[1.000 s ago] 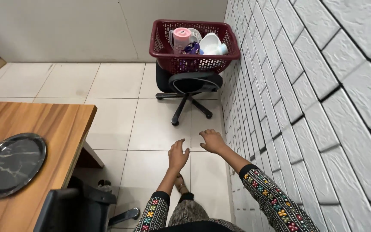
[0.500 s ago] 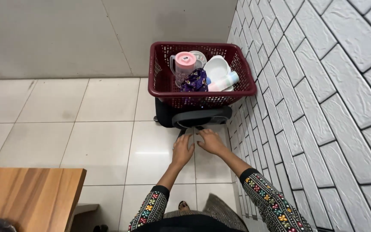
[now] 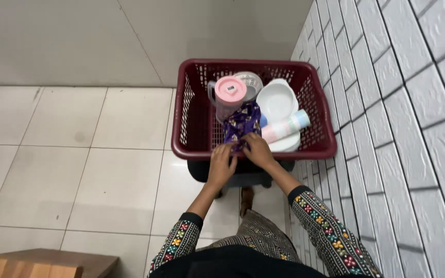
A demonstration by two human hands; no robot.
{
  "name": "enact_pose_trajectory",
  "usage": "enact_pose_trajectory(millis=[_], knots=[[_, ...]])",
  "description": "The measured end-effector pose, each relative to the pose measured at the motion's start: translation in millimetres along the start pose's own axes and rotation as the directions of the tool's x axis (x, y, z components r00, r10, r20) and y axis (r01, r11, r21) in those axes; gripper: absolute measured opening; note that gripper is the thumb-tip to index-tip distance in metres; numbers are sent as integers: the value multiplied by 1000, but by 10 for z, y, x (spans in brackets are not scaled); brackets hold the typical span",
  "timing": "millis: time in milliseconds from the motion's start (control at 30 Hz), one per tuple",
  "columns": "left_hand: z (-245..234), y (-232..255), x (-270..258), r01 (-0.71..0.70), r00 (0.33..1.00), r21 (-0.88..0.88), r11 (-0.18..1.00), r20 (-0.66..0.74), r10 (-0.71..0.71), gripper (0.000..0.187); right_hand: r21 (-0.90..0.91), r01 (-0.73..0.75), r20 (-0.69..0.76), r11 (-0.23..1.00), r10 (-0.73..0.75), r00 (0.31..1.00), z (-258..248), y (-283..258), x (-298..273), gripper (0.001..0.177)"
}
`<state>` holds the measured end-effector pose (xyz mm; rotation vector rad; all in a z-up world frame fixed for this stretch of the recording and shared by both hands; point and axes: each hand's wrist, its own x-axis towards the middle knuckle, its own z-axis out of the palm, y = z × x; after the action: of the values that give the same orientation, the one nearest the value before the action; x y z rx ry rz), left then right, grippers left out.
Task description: Picking up bowls from a basket, wiping them with a cloth, and placing them onto plates on a large dining table.
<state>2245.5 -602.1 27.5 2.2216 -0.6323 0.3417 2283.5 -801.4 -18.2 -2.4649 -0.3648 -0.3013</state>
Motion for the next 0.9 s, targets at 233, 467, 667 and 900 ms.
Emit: enact_pose_trajectory(millis=[233,467,667,900], knots=[[680,-477,979,167,985,-108,980,-30,-171,52,-131,-69,225,989,97,969,7,984,727,47],[974,-902,1115,300,953,-152,942,82,-291,58,-397,-98,491,912,302,817,-43,937,1233,24],[1135,-1188,1146,373,921,-155,915,177,-346,78,-469,84,421,879,139,896,1127,2028,713,44],[1217,-1387,1216,456,799,119,882,381,-465,130,795,-588,557,152,202,806,1194,1490,881,25]])
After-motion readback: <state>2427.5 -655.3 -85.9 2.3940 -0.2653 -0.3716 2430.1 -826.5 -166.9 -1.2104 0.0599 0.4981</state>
